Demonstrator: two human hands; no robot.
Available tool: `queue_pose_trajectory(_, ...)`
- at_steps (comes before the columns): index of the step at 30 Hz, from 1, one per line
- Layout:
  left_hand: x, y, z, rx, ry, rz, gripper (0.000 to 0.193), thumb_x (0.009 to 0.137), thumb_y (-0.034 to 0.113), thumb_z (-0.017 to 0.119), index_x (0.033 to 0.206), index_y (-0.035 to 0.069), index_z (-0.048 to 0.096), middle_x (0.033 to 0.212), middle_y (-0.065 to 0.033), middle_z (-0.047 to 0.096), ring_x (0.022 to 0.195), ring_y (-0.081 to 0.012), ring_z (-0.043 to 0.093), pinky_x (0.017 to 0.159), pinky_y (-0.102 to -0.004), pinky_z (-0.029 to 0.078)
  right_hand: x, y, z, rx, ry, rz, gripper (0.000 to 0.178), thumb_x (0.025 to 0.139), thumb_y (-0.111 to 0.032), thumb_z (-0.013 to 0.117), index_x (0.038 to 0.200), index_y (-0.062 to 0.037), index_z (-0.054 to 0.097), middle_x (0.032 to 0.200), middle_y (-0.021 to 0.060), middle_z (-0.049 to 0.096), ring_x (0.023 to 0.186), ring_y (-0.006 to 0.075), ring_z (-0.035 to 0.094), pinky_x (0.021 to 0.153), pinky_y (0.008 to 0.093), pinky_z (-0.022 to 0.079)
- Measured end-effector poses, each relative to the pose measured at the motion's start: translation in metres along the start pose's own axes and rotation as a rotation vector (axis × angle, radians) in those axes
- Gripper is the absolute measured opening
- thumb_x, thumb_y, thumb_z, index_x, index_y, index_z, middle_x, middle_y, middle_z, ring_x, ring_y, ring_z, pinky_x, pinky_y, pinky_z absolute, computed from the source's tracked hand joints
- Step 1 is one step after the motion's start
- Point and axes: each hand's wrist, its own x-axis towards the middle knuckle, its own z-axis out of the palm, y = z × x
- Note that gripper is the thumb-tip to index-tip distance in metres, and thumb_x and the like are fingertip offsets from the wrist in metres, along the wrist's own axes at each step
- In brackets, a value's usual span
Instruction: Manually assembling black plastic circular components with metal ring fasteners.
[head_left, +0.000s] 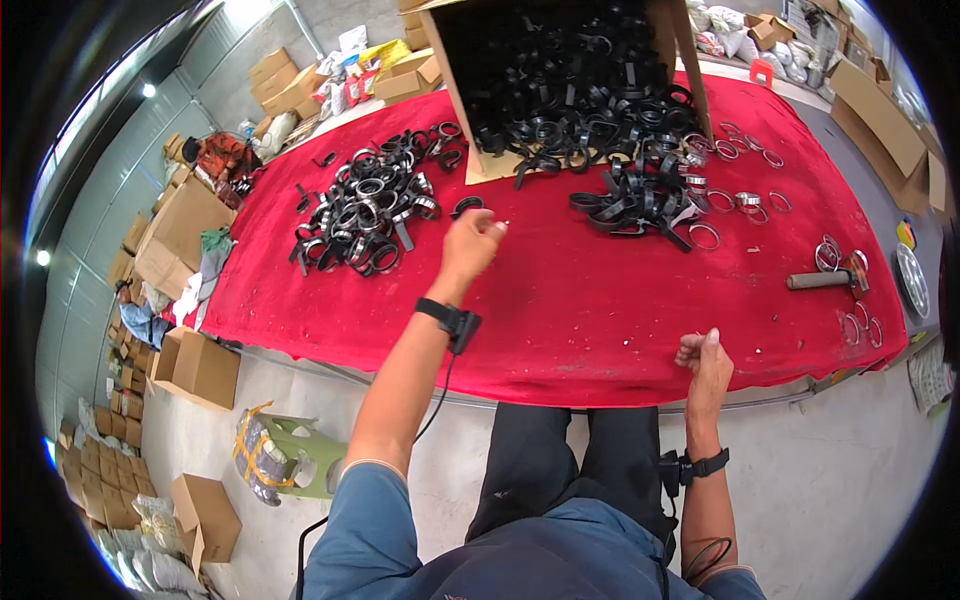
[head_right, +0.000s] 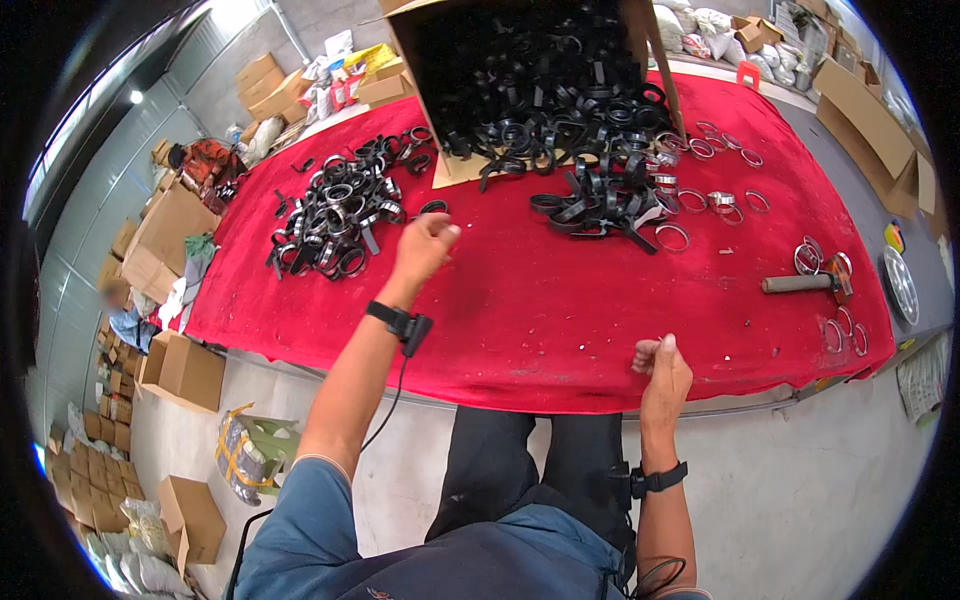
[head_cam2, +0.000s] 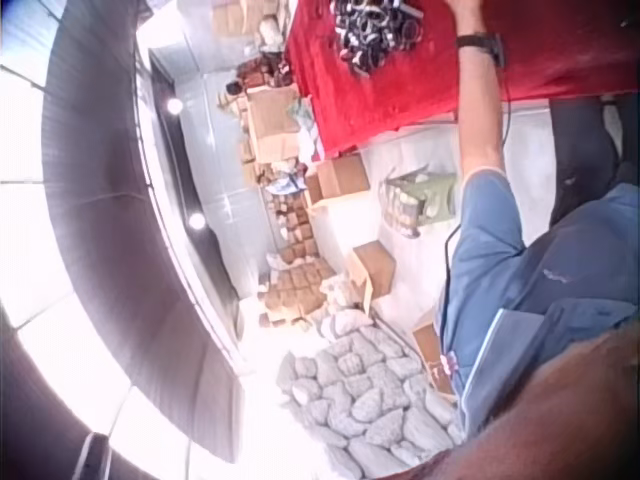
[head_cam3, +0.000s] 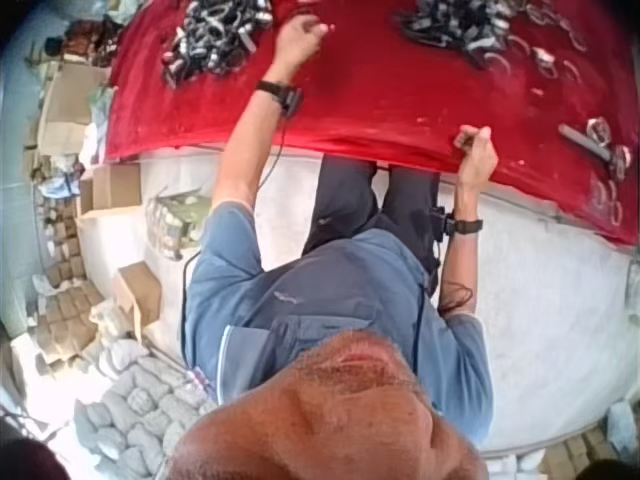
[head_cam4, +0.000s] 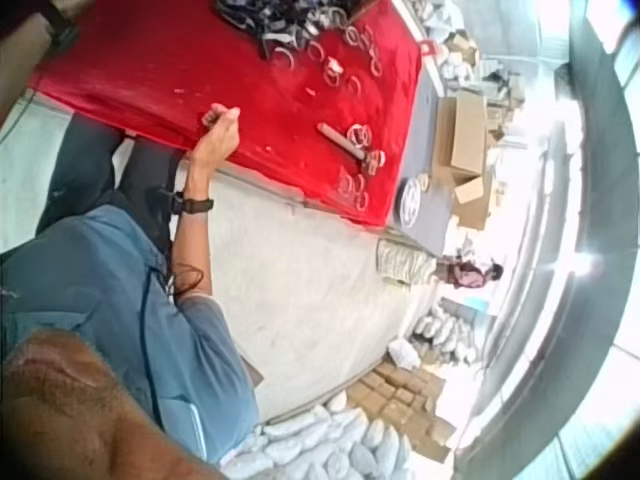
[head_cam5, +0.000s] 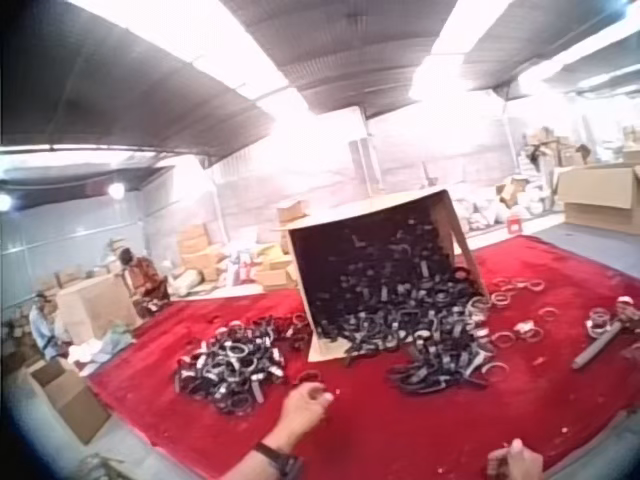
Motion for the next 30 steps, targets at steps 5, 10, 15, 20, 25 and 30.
queue_pose_trajectory(5,0.014,0.056,0.103,0.235,-0.167,0.167,0.05,0.094,0.016,0.077,0.142,0.005,0.066,0.129,-0.0226,0.073,0.112,-0.0299,0.074,0.1,-0.0411,0.058,0.032,0.004,-0.019,-0.343,0.111,-0.232,0.052,0.116,-0.036,0.051,0.092,0.0033,0.074,0.082,0.0112,0.069,0.076,0.0192,0.066,0.072,0.036,0.055)
queue_pose_trajectory(10,0.067,0.038,0.148,0.466,-0.176,0.493,0.044,0.089,0.007,0.074,0.132,0.008,0.069,0.133,-0.023,0.068,0.131,-0.0421,0.06,0.112,-0.0485,0.05,0.036,-0.001,-0.017,-0.467,0.131,-0.28,0.044,0.113,-0.028,0.056,0.09,0.0064,0.072,0.081,0.0152,0.069,0.075,0.0244,0.069,0.072,0.0385,0.056)
queue_pose_trajectory(15,0.074,0.036,0.145,0.419,-0.21,0.315,0.028,0.091,0.028,0.081,0.104,0.003,0.077,0.101,-0.0195,0.077,0.099,-0.0384,0.073,0.089,-0.0468,0.057,0.072,-0.028,-0.036,-0.482,0.009,-0.144,0.029,0.101,-0.023,0.07,0.097,0.0047,0.076,0.091,0.019,0.075,0.085,0.0299,0.074,0.081,0.0404,0.059)
queue_pose_trajectory(20,0.055,0.042,0.114,0.267,-0.188,0.168,0.037,0.094,0.038,0.079,0.105,0.003,0.078,0.092,-0.0178,0.077,0.088,-0.0329,0.074,0.081,-0.0436,0.056,0.207,-0.021,-0.054,-1.045,-0.047,-0.657,0.051,0.084,-0.014,0.083,0.13,-0.0002,0.065,0.126,0.0242,0.069,0.121,0.0424,0.065,0.106,0.0505,0.052)
queue_pose_trajectory(25,-0.01,0.046,0.079,0.236,-0.106,0.425,0.03,0.096,0.031,0.075,0.093,0.002,0.079,0.088,-0.0174,0.074,0.084,-0.0348,0.074,0.076,-0.0455,0.055,0.27,-0.021,-0.035,-1.127,-0.211,-0.454,0.067,0.086,-0.022,0.082,0.145,0.0024,0.061,0.14,0.028,0.067,0.131,0.0426,0.065,0.114,0.0478,0.05)
queue_pose_trajectory(30,-0.084,0.056,0.078,0.194,-0.22,0.401,0.024,0.089,0.023,0.082,0.095,0.001,0.076,0.133,-0.0299,0.068,0.133,-0.0423,0.062,0.108,-0.0454,0.052,0.275,0.009,-0.054,-1.144,-0.058,-0.497,0.05,0.085,-0.013,0.077,0.133,-0.0035,0.07,0.105,0.0216,0.076,0.103,0.0415,0.072,0.094,0.0504,0.057)
